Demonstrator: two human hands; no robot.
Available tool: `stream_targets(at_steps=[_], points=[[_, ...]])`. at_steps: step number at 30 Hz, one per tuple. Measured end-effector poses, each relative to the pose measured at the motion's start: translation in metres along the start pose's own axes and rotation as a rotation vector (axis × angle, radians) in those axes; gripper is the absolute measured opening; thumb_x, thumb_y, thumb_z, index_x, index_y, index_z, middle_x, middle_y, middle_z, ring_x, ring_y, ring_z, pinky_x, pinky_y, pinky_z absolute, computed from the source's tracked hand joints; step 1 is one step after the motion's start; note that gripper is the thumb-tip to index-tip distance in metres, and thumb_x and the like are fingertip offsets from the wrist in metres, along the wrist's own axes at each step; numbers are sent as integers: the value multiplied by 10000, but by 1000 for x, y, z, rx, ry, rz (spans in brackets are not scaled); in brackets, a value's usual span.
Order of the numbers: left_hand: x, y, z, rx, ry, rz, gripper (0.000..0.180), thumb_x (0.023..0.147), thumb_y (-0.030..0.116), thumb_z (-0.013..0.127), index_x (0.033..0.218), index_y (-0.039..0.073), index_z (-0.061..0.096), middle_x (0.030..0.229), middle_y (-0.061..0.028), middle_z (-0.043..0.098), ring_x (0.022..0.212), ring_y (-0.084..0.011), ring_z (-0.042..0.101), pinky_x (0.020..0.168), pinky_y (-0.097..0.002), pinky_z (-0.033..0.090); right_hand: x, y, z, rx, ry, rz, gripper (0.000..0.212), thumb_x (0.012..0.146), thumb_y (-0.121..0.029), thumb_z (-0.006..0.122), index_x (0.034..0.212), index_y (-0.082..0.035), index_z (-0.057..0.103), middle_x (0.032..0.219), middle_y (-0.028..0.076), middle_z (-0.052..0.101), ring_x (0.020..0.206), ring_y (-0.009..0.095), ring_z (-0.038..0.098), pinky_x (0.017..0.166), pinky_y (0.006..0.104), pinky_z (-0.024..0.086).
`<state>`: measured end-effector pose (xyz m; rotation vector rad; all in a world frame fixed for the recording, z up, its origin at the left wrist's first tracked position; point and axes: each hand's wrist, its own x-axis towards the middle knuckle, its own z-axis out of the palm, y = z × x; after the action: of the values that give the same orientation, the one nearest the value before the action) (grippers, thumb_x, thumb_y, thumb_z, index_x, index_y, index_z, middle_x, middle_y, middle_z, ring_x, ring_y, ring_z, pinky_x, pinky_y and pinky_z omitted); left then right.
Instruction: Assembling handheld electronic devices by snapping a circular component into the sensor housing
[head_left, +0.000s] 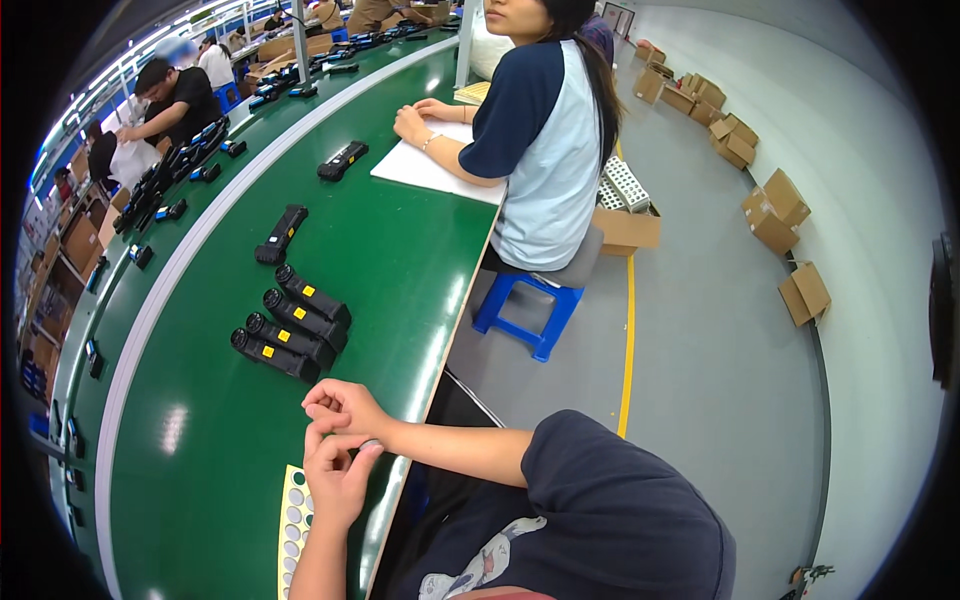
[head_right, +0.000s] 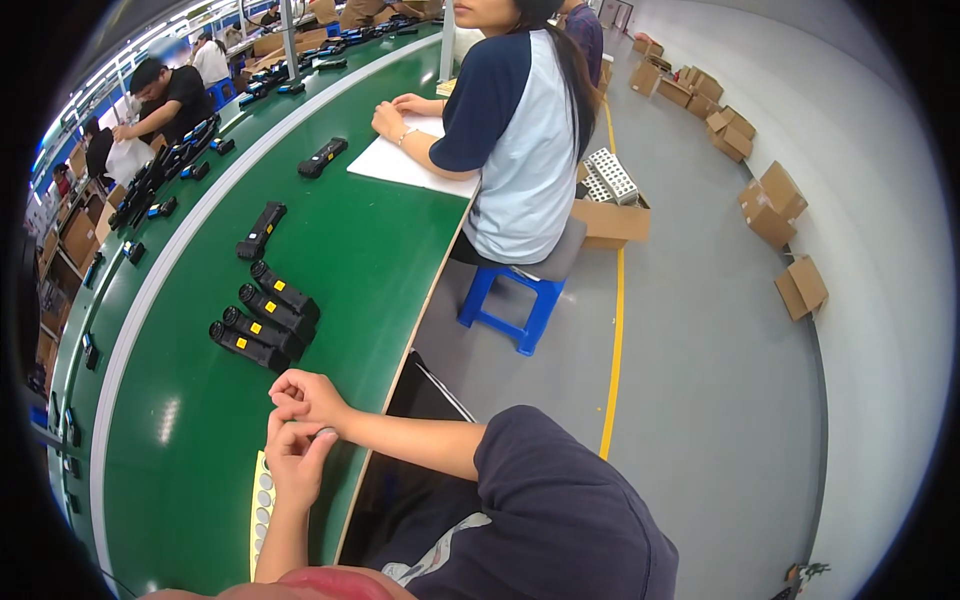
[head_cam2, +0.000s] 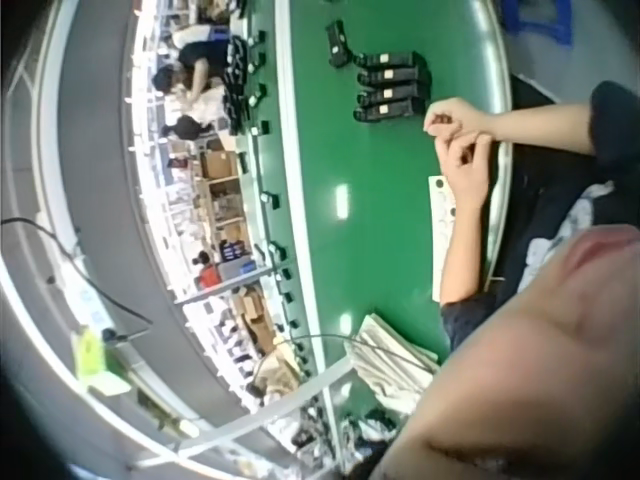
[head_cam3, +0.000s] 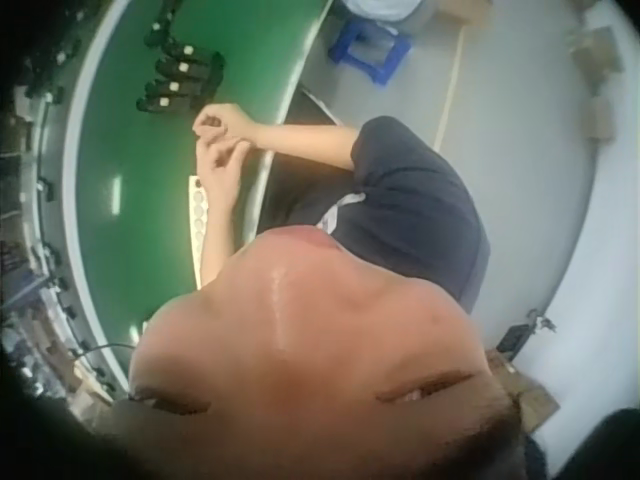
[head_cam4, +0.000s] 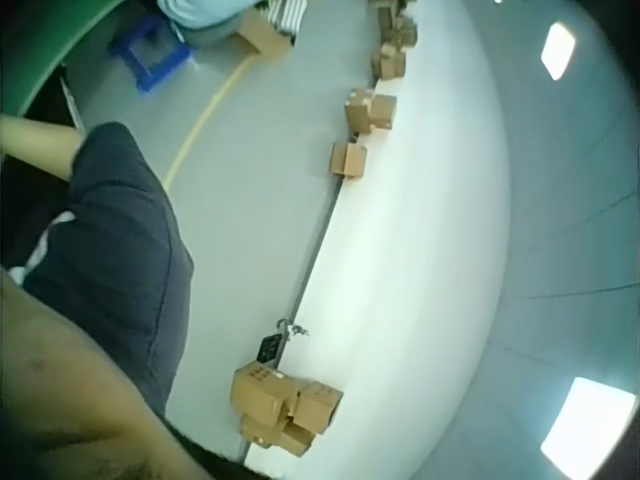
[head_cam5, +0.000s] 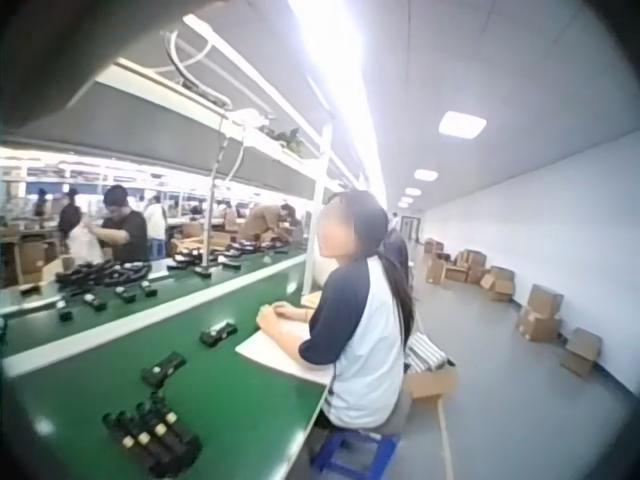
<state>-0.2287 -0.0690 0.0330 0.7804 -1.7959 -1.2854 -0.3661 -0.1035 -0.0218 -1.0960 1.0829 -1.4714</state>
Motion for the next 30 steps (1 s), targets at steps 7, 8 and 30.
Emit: stream_targets(at_steps=[7, 8, 30], points=[[4, -11, 3, 516, 97, 318, 351, 795, 67, 804, 1133, 46, 712, 1278, -118, 550, 895, -187, 592, 726, -272, 499, -4, -4, 4, -73, -25, -6, 241, 814, -14, 716, 1049, -13, 661, 877, 30, 697, 812, 99, 647, 739, 268, 549], [4, -9, 6, 432, 107, 285, 368, 803, 71, 799, 1155, 41, 700, 1287, -129, 543, 994, -224, 598, 787, -297, 517, -5, -5, 5, -75, -32, -5, 242, 818, -9, 709, 1055, -14, 658, 887, 32, 697, 811, 98, 643, 738, 268, 550], [-1, -28, -4, -107, -41, -8, 573, 840, 125, 778, 1357, 31, 550, 1377, -119, 452, 1261, -253, 521, 1047, -347, 453, -13, 5, 7, -149, -5, 15, 235, 836, -33, 671, 1070, -33, 693, 950, 43, 722, 885, 103, 655, 798, 282, 548]])
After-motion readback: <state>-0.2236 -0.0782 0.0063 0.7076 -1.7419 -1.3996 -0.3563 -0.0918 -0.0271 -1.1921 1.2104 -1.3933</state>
